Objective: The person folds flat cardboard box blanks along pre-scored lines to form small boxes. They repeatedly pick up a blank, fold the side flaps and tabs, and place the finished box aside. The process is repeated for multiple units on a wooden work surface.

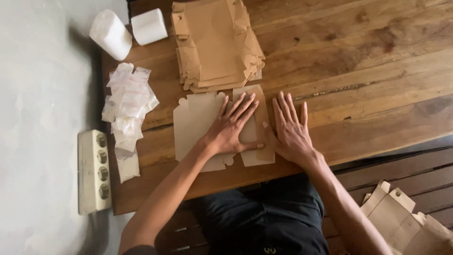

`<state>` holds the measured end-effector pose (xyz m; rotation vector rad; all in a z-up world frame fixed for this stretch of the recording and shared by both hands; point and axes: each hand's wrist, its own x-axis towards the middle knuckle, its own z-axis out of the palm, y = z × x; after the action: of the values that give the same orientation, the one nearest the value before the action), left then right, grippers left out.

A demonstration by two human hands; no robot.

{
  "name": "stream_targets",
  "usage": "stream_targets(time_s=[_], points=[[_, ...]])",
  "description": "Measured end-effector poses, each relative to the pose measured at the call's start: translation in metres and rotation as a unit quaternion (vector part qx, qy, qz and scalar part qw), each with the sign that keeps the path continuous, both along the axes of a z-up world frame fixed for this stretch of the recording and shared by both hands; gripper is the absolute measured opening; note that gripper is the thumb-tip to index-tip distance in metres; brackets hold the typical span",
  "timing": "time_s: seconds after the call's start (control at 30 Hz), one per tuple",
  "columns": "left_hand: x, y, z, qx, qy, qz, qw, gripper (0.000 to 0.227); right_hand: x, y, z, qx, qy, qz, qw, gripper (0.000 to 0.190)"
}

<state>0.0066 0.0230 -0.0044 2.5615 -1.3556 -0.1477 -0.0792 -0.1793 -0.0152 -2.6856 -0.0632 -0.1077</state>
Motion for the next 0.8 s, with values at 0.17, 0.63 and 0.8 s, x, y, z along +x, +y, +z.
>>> stream_targets(time_s=[0.17, 0.63, 0.8], points=[[-0.002, -0.002, 0.000, 0.000, 0.019, 0.020, 1.000, 0.124, 0.031, -0.004, -0.008, -0.035, -0.004, -0.003, 0.999, 0.077], [-0.007, 0.002, 0.012, -0.002, 0.060, 0.034, 0.998, 0.124, 0.068, -0.004, -0.011, -0.030, -0.009, -0.002, 1.000, 0.072], [-0.006, 0.000, 0.010, 0.006, 0.039, 0.028, 0.999, 0.124, 0.030, -0.005, -0.012, -0.021, -0.029, 0.002, 0.999, 0.070]])
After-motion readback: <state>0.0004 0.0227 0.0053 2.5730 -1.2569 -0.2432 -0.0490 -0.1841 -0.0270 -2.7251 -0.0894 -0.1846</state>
